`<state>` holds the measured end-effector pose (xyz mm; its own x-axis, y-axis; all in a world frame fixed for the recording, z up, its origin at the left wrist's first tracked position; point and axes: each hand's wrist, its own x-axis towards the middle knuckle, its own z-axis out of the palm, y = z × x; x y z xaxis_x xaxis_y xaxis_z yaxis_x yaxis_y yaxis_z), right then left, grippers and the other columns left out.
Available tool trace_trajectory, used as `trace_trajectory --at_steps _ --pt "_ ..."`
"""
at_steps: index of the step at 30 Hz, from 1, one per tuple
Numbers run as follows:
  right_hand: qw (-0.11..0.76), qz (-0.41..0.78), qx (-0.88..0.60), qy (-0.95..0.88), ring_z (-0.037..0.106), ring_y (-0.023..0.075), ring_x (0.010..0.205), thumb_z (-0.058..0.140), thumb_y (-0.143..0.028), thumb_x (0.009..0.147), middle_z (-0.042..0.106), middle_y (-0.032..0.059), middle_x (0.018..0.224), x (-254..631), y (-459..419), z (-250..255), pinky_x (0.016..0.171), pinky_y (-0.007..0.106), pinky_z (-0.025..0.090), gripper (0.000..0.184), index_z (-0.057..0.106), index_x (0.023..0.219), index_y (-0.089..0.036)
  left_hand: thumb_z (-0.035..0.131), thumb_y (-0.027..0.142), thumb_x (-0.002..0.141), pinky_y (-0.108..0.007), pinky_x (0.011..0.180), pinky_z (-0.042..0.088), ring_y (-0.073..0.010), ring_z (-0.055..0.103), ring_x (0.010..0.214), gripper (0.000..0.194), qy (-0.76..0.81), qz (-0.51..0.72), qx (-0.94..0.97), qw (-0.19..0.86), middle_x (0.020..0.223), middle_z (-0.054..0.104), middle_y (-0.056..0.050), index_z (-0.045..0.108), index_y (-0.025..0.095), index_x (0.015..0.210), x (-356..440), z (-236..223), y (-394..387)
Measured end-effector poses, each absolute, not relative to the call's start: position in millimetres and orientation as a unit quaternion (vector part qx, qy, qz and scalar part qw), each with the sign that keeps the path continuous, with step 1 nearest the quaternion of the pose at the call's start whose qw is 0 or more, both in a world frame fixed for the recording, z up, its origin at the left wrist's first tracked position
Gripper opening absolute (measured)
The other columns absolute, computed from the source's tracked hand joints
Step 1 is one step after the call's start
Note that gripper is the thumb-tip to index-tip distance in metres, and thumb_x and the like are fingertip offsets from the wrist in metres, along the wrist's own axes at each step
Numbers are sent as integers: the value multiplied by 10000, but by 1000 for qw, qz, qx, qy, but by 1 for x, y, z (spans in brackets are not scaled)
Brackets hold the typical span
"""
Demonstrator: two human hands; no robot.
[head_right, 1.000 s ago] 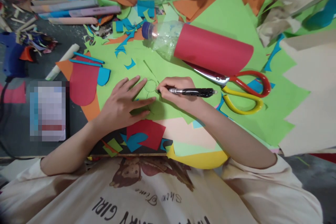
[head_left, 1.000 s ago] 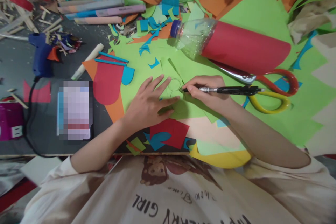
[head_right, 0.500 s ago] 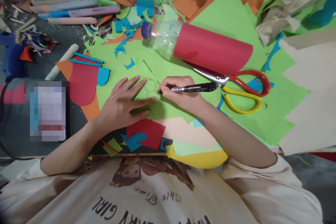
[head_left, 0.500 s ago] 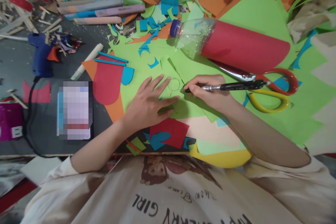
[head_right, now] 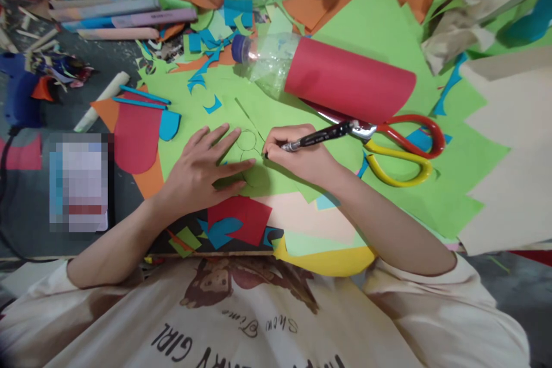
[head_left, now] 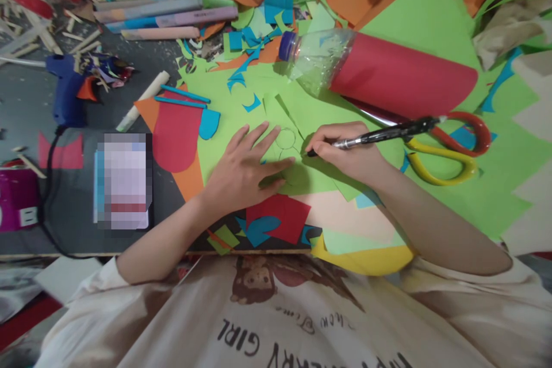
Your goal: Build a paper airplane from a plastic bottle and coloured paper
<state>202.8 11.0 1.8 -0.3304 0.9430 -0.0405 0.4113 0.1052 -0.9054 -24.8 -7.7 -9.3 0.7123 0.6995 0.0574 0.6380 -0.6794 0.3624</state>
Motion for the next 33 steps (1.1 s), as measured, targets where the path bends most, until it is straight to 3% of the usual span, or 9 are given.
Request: trace_trajectory --at_steps 15,33 --pt "289 434 -500 -692 550 122 537 554 -211 812 652 6 599 203 8 1 509 264 386 190 658 653 -202 601 414 917 -624 1108 371 -383 435 1410 297 388 114 903 142 1495 503 -142 724 331 1174 -28 -14 -5" --pt "293 443 -505 -680 492 98 485 531 -172 787 614 -14 561 203 9 1 477 246 356 189 619 620 -192 602 427 916 -626 1134 336 -382 413 1426 306 390 105 901 156 1518 475 -129 720 333 1181 -28 -14 -5"
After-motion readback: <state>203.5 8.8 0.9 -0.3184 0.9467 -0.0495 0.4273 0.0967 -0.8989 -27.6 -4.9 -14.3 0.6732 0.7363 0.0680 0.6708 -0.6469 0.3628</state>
